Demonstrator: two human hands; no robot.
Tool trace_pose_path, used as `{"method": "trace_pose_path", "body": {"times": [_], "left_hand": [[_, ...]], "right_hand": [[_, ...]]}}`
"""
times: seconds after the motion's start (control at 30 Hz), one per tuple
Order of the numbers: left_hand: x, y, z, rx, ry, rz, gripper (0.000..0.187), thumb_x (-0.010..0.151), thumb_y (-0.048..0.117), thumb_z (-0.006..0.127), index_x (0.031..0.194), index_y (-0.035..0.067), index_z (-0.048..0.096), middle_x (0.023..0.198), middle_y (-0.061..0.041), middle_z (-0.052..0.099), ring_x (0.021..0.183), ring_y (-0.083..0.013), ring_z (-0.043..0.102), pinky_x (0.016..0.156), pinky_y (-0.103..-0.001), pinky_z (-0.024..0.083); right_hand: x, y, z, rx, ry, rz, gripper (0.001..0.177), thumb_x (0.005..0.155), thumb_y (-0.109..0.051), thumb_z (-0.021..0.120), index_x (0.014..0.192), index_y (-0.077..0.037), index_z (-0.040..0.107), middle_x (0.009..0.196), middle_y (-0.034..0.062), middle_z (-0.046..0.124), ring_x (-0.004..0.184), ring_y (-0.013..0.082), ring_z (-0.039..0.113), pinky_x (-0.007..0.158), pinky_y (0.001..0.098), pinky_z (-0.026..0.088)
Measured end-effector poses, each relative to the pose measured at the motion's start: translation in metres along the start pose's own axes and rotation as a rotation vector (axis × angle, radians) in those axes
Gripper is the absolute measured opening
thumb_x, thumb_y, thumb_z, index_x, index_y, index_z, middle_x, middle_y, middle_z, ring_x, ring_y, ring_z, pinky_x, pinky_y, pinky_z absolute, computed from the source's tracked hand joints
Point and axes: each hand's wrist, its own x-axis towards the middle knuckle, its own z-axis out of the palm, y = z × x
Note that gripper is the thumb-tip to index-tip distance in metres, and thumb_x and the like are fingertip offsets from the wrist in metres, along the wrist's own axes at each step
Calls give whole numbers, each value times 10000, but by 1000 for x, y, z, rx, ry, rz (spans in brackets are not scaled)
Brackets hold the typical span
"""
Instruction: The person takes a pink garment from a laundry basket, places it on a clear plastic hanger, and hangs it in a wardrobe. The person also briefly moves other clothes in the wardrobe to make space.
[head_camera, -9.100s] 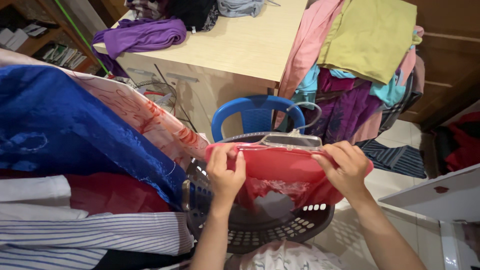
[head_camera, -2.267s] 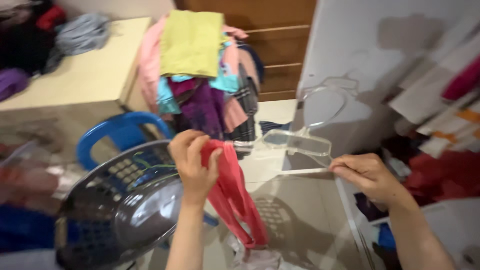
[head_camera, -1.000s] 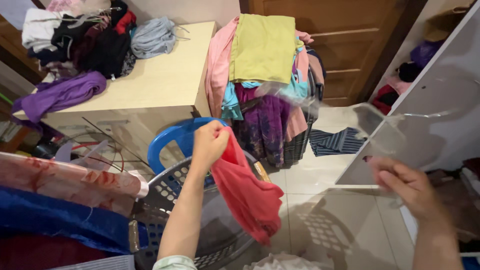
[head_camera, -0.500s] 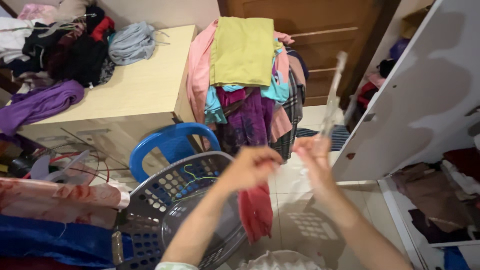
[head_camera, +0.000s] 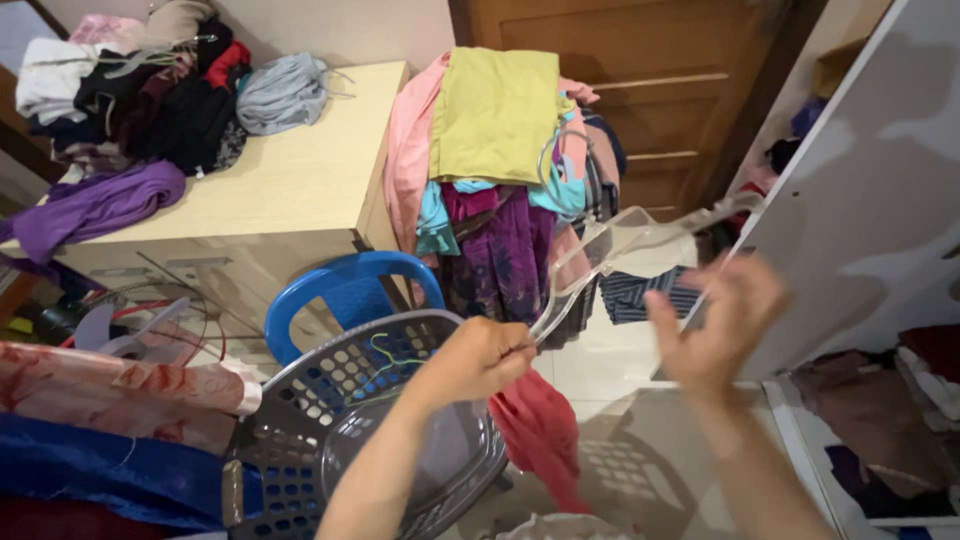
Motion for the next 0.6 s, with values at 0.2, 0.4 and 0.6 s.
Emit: {"method": "trace_pose_path", "body": {"times": [0.2, 0.4, 0.6], "left_hand": [[15, 1, -3, -2, -136, 164, 96, 869, 125, 656, 854, 32, 672, 737, -165, 657, 664, -334, 659, 613, -384, 513], [43, 1, -32, -168, -327, -77, 208, 784, 103, 769, 902, 18, 619, 683, -146, 601, 648, -313, 604, 578, -387, 483], [56, 1, -29, 801, -186, 192, 30, 683, 51, 696, 686, 73, 676, 867, -149, 583, 662, -308, 664, 528, -439, 517]], "right_hand": [[26, 50, -6, 306, -588, 198, 412, 888, -129, 750, 1223, 8, 553, 987, 101, 690, 961, 206, 678, 830, 373, 525], [-43, 134, -35, 424, -605, 619, 103, 1017, -36, 617, 1117, -15, 600, 869, 52, 667, 790, 125, 632, 734, 285, 527], [-79, 162, -69, 542, -427, 851, 76, 1039, -41, 601, 1109, -25, 579, 887, 45, 643, 787, 112, 611, 749, 270, 513]]}}
